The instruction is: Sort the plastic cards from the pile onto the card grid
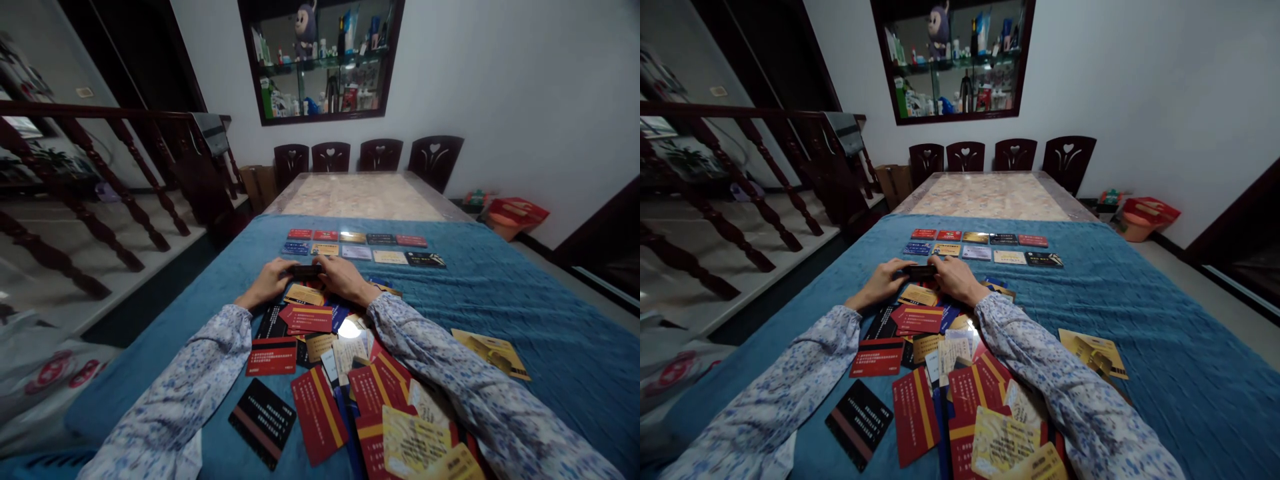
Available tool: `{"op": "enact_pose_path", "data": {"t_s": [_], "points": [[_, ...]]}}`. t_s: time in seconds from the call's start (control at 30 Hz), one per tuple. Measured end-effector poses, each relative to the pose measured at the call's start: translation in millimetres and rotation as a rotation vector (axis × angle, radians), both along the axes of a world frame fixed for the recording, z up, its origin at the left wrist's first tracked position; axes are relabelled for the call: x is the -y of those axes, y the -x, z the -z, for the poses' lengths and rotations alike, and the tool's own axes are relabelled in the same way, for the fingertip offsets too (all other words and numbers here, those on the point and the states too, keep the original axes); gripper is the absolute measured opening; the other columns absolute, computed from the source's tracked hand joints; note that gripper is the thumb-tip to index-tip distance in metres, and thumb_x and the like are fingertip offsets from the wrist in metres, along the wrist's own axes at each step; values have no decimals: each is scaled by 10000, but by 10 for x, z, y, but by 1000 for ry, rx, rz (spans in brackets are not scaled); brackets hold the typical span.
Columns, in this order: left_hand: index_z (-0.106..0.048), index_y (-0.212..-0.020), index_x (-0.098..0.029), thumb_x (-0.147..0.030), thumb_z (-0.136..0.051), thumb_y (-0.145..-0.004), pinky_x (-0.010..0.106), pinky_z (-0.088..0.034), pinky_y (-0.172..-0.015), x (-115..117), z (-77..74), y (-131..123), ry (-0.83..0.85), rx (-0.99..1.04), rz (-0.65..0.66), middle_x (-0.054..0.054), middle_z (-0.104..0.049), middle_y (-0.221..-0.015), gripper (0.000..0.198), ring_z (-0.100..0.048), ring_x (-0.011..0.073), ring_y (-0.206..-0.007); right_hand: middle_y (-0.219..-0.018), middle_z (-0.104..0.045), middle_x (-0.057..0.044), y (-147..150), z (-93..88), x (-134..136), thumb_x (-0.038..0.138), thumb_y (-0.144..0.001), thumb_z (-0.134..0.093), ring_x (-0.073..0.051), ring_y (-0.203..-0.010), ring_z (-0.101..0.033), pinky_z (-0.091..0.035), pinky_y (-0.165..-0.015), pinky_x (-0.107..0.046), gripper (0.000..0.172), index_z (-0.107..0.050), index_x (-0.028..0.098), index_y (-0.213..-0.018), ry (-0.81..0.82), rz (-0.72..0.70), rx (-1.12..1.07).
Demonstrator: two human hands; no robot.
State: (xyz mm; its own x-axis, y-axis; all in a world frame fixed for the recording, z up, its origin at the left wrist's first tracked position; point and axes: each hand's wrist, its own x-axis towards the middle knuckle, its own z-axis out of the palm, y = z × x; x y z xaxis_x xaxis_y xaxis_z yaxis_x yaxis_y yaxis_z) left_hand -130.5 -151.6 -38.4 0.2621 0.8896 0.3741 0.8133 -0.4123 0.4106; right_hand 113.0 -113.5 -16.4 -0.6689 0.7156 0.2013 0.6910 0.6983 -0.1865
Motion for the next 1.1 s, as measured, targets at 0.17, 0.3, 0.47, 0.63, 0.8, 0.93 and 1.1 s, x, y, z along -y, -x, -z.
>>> {"op": "enact_pose_path", "data": {"t_s": [0.17,0.3,0.47,0.63,0.8,0.93,1.1], "points": [[-643,-1279,-188,-133,-616,-833,392,-564,-925,-11,61,-48,-11,53,-100,52,-740,-967,450,-695,225,-902,-1210,-710,-142,-3,-46,56,197,-982,-541,-258,-1071,-675,-479,-856,-305,489,-497,216,-1468,26,35,6],[-622,-1193,-202,-169,-612,-840,352,-551,-829,-11,78,-55,7,62,-107,12,-710,-857,354,-669,202,-780,-1226,-725,-152,4,-43,55,152,-953,-556,-267,-1156,-653,-491,-884,-310,529,-490,196,-1477,31,35,13],[-601,-1232,-191,-153,-611,-817,368,-538,-866,-23,94,-40,-28,10,-77,38,-697,-923,417,-664,222,-861,-1299,-701,-168,14,30,-8,113,-914,-582,-268,-1202,-632,-495,-971,-347,551,-517,156,-1459,-3,-10,-17],[-594,-1287,-154,-168,-618,-830,448,-527,-953,-61,114,-9,-36,-72,-91,91,-701,-1010,458,-664,273,-967,-1358,-655,-189,26,120,-83,110,-901,-588,-281,-1245,-588,-470,-1062,-398,557,-527,98,-1454,-53,-77,-53],[-573,-1347,-142,-180,-631,-844,482,-511,-1005,-83,121,18,-43,-109,-86,123,-712,-1122,508,-659,294,-1055,-1327,-636,-206,31,185,-135,165,-911,-611,-300,-1214,-570,-487,-1031,-429,586,-506,86,-1482,-121,-95,-75],[-544,-1401,-165,-173,-661,-831,485,-487,-1056,-89,140,43,-46,-132,-71,129,-699,-1251,582,-640,297,-1157,-1316,-631,-208,24,241,-182,195,-899,-645,-313,-1202,-561,-494,-1006,-451,610,-503,96,-1484,-140,-95,-85],[-521,-1437,-161,-176,-672,-836,489,-479,-1070,-91,138,58,-64,-152,-79,142,-687,-1290,620,-627,306,-1203,-1303,-634,-197,38,298,-227,220,-884,-674,-313,-1206,-552,-490,-1012,-461,626,-501,106,-1475,-132,-111,-131]]}}
